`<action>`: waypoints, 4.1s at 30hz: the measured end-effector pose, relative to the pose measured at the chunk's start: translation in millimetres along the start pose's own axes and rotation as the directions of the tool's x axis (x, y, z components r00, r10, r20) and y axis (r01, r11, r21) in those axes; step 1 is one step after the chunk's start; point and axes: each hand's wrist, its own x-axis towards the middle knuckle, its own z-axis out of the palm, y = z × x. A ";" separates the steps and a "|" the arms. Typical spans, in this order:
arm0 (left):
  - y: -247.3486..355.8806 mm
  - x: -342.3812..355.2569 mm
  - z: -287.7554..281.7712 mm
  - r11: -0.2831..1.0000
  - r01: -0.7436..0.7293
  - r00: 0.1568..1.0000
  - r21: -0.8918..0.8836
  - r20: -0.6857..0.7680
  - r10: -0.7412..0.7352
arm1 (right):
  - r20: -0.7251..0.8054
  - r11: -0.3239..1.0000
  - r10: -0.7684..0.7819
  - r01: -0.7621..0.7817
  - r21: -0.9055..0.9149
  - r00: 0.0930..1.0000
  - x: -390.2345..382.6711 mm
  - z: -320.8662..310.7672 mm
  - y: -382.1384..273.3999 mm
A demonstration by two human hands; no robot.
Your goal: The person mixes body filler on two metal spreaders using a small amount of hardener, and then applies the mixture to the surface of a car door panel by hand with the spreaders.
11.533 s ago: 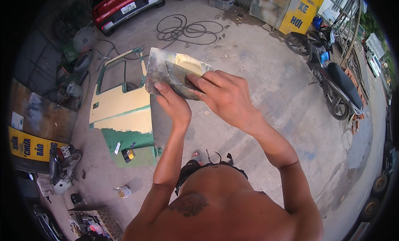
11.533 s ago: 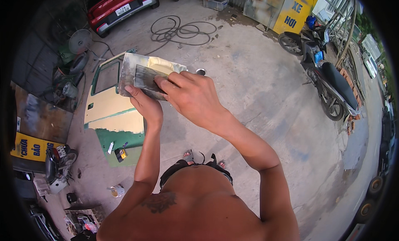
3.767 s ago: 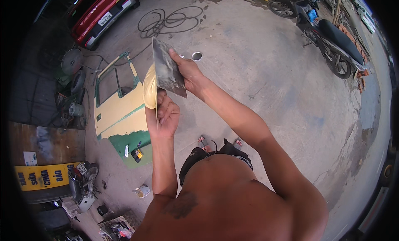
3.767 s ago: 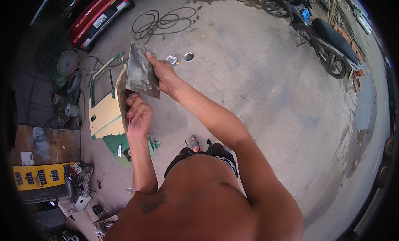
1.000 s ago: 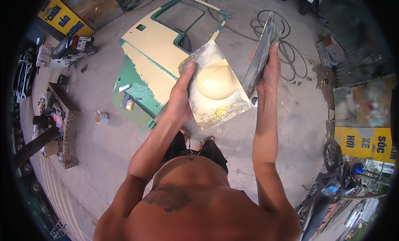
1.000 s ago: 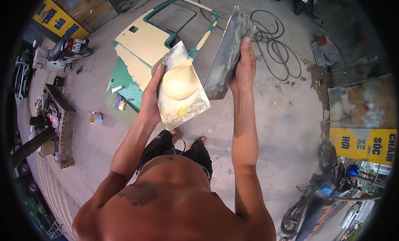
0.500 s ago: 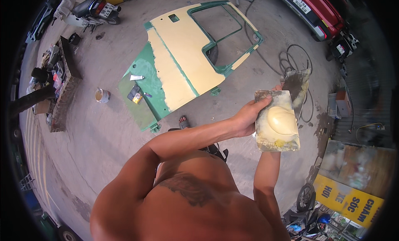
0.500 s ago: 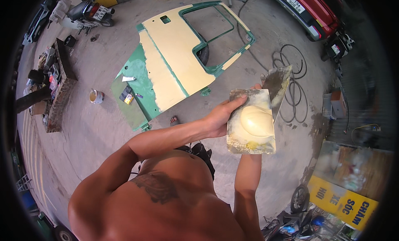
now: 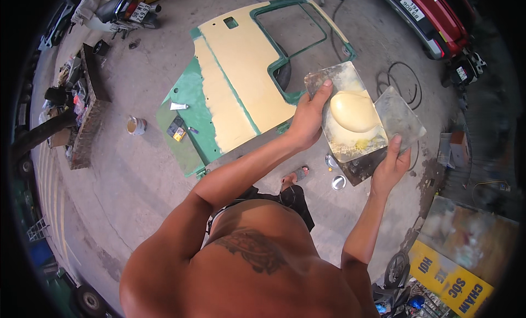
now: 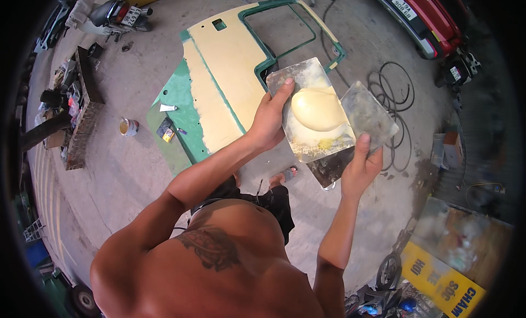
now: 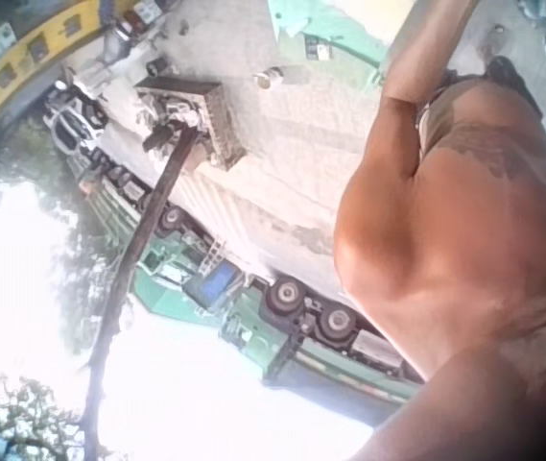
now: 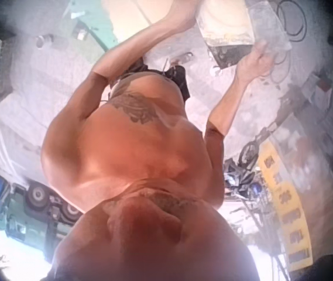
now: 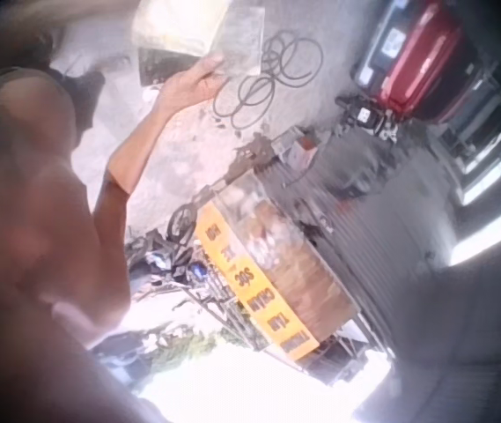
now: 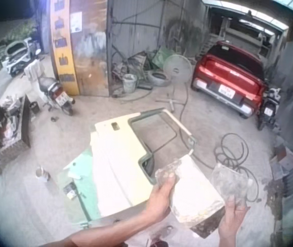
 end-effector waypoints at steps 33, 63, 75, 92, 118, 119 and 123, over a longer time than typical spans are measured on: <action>12.8 -96.4 -58.4 0.708 -0.706 0.708 -0.028 -0.072 0.703 | 0.711 0.429 0.403 -0.805 0.411 0.577 268.8 -128.4 259.1; 88.9 319.8 -15.8 0.775 -0.625 0.749 0.092 -0.209 0.629 | 0.092 0.289 0.950 -0.951 0.108 0.299 459.3 -224.0 413.8; 96.0 358.5 54.2 0.501 -0.749 0.227 0.433 -0.543 0.809 | 0.687 0.355 0.673 -0.934 0.024 0.274 719.2 31.1 429.5; 101.5 440.2 16.3 0.247 -0.744 -0.409 0.621 -0.715 0.567 | 0.877 0.564 0.388 -0.679 -0.469 -0.283 786.8 513.1 349.7; 138.8 701.8 134.6 0.102 -0.225 -0.974 0.969 -0.227 0.010 | 0.069 0.854 0.119 0.066 -0.516 -0.991 622.7 887.9 188.1; 145.9 710.4 125.5 0.094 -0.214 -0.977 0.972 -0.215 -0.001 | 0.028 0.855 0.158 0.122 -0.504 -0.987 620.3 883.3 184.8; 174.7 735.4 98.5 0.216 -0.159 -0.986 0.963 -0.164 0.005 | -0.184 0.830 0.216 0.279 -0.483 -0.959 605.6 817.6 155.1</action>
